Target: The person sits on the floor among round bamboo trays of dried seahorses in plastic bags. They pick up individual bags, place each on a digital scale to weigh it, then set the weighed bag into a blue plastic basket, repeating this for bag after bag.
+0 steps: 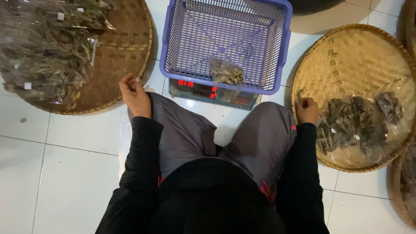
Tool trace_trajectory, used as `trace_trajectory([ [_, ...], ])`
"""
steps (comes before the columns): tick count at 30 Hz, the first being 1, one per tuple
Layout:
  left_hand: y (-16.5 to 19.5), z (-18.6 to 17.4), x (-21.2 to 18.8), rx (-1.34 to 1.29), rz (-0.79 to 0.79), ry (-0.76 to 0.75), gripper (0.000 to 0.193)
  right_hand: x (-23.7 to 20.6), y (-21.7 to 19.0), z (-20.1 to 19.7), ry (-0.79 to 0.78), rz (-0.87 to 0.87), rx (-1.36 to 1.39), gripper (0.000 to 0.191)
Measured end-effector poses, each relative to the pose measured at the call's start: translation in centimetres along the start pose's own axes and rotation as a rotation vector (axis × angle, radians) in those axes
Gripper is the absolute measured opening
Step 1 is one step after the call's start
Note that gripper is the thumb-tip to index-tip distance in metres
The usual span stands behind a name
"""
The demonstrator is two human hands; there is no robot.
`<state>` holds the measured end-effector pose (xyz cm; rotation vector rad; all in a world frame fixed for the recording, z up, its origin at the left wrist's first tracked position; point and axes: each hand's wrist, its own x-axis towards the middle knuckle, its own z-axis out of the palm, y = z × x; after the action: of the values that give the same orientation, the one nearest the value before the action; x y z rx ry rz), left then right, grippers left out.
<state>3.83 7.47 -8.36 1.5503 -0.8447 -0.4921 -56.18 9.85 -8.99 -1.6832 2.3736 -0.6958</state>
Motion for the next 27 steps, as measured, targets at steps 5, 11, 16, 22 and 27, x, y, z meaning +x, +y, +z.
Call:
trace_trajectory([
  [5,0.4,-0.1,-0.1,0.054,0.040,0.003,0.020,1.6,-0.1,0.4,-0.053,-0.105,-0.236,0.027],
  [11,0.0,-0.2,0.2,-0.028,-0.029,0.000,0.022,1.5,-0.4,1.1,0.017,-0.114,-0.148,0.022],
  [16,-0.3,-0.3,0.3,-0.029,-0.014,0.000,0.023,0.8,-0.3,1.0,0.033,-0.061,-0.121,0.026],
  [22,-0.8,-0.4,0.4,-0.058,0.001,0.010,0.023,1.0,-1.2,1.0,0.074,-0.057,-0.177,0.023],
  [27,-0.9,-0.4,0.5,-0.080,-0.029,0.024,0.023,0.8,-0.9,1.0,0.113,-0.067,-0.245,0.033],
])
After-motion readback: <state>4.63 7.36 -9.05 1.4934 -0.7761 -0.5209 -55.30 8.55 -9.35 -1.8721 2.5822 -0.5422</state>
